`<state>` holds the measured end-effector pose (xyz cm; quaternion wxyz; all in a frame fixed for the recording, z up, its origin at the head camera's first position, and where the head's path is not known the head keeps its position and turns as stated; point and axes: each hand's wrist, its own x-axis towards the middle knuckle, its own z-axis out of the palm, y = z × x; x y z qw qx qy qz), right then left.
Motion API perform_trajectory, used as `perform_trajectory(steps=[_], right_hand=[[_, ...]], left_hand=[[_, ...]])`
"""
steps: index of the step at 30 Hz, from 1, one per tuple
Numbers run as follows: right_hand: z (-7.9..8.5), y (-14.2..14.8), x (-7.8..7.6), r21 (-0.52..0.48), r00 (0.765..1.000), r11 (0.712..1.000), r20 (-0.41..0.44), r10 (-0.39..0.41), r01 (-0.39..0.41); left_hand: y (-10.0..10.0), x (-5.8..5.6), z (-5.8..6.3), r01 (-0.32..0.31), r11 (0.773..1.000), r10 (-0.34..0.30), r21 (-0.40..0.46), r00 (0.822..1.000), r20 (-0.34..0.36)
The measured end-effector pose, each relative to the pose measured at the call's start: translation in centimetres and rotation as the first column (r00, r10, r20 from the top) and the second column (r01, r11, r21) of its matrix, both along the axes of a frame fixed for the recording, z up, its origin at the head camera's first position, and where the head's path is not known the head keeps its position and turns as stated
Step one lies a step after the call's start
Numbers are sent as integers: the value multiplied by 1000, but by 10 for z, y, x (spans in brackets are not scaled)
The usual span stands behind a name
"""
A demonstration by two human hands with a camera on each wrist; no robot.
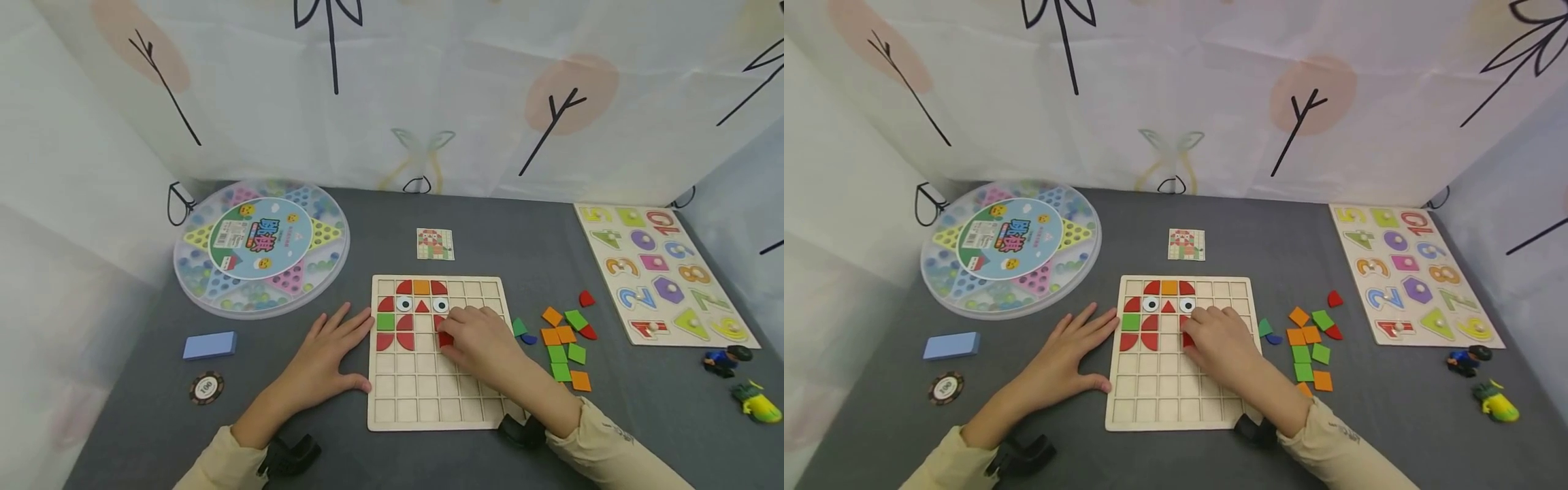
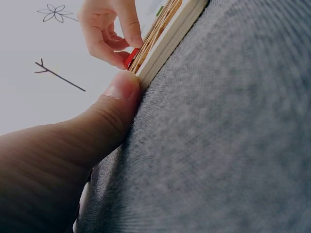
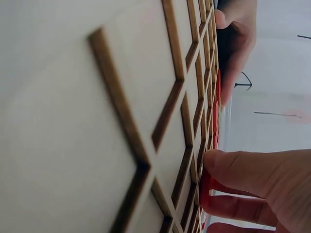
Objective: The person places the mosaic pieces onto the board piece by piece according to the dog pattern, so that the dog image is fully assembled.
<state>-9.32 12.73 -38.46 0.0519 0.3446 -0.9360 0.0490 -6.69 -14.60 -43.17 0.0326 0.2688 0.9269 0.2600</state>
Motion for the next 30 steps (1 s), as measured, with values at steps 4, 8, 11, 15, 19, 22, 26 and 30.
perform_trajectory(steps=[4, 8, 11, 15, 19, 22, 26, 30], right_hand=[[0, -1, 0, -34, 999, 999, 26, 19, -18], [-1, -3, -1, -70, 998, 996, 26, 58, -56], [-1, -3, -1, -77, 996, 994, 41, 78, -75], [2, 1, -1, -77, 994, 995, 84, 68, -61], [4, 9, -4, -88, 996, 996, 79, 38, -31], [4, 12, -6, -99, 997, 995, 64, 32, -26], [2, 11, -7, -92, 996, 995, 80, 32, -24], [0, 7, -8, -88, 995, 996, 99, 33, -24]], left_hand=[[0, 0, 1, -4, 1000, 4, -4, 1000, -4], [-1, 0, 1, -7, 1000, 7, -11, 1000, 0], [-1, 0, 0, -7, 1000, 7, -10, 1000, 1], [0, 0, 0, 1, 1000, -1, -6, 1000, -5], [0, -1, 1, 7, 1000, -7, -4, 1000, -10], [0, -1, 1, 5, 1000, -5, -8, 1000, -12], [0, -1, 0, 4, 1000, -4, -9, 1000, -10], [-1, 0, -1, -3, 1000, 3, -12, 1000, -3]])
